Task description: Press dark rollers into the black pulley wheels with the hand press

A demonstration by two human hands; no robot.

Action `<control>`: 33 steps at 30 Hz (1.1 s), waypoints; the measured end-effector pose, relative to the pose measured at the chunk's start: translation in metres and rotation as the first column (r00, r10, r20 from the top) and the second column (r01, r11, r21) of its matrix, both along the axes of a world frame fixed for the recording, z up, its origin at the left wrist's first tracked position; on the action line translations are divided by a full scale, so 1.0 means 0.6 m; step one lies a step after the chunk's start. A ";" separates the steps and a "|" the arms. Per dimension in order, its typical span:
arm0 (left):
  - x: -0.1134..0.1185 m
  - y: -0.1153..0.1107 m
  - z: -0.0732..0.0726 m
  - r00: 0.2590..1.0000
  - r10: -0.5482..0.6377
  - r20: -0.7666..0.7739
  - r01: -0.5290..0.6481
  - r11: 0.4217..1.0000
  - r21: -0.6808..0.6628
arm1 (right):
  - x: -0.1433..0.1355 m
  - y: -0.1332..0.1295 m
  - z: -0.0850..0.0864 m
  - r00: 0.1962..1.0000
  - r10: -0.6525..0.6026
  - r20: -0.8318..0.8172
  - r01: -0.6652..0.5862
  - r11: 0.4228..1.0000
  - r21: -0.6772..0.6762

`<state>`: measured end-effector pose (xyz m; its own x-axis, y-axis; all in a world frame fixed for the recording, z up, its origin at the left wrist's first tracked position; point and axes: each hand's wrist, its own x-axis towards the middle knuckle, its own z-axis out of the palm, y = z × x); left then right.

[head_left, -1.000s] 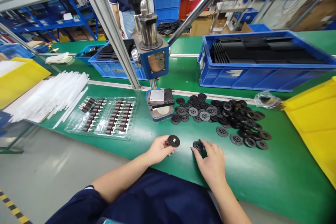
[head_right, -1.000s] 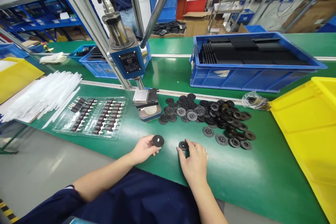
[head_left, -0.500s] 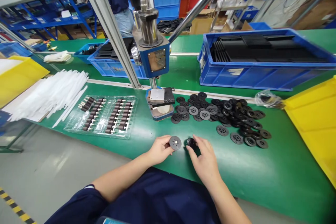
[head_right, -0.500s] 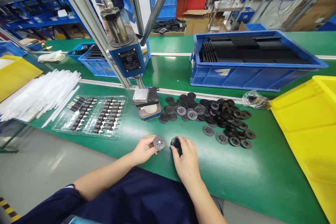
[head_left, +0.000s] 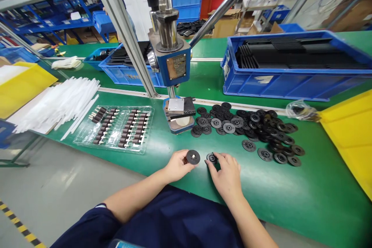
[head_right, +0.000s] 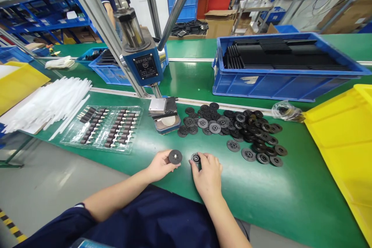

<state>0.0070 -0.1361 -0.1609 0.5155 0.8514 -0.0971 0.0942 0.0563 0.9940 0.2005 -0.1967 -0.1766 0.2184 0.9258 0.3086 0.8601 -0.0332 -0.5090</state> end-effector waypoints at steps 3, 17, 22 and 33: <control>0.000 0.000 0.000 0.999 -0.018 -0.030 0.020 0.998 0.065 | -0.007 0.000 0.023 0.996 0.048 -0.079 -0.044 0.998 0.040; -0.002 -0.001 0.005 0.998 -0.028 -0.061 0.049 0.927 0.372 | -0.063 -0.015 0.085 0.938 0.328 -0.114 -0.314 0.941 0.127; -0.002 -0.004 0.008 0.998 -0.022 -0.062 0.044 0.924 0.380 | -0.071 -0.019 0.088 0.941 0.330 -0.072 -0.316 0.935 0.160; -0.008 -0.007 0.010 0.992 -0.078 -0.098 0.110 0.915 0.388 | -0.086 -0.028 0.073 0.951 0.297 -0.088 -0.272 0.937 0.218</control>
